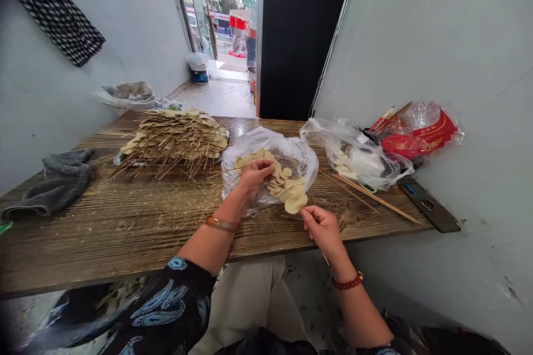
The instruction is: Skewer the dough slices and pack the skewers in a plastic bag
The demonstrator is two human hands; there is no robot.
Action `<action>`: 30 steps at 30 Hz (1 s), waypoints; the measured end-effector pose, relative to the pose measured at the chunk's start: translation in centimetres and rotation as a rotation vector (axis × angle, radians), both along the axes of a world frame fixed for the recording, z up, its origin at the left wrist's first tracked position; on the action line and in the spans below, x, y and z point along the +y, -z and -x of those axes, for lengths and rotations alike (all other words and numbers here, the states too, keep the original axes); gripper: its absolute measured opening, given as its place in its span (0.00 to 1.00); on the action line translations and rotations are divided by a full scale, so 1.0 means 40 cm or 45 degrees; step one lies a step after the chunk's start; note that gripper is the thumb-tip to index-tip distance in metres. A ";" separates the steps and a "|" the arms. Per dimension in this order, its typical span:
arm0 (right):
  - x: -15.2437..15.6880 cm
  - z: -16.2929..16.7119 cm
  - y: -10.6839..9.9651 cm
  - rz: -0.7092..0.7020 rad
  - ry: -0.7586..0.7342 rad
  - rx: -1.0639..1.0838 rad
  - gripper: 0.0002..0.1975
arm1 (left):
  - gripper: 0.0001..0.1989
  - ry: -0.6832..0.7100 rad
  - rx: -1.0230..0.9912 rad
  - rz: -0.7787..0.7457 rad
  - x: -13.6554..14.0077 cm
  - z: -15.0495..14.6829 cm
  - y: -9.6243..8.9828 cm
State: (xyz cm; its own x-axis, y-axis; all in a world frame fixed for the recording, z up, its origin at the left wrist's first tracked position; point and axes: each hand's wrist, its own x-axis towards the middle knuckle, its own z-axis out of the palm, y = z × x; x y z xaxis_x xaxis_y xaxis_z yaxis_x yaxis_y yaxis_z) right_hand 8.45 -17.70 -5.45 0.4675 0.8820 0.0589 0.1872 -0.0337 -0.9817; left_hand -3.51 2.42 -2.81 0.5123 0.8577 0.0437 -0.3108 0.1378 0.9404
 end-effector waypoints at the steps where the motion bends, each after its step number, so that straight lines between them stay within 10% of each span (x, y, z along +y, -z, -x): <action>1: -0.001 0.000 0.001 -0.002 0.003 0.000 0.16 | 0.08 0.000 -0.035 0.042 -0.001 0.004 -0.005; 30: 0.004 0.000 0.016 0.017 -0.011 -0.105 0.17 | 0.14 0.095 -0.129 0.245 -0.009 0.014 -0.027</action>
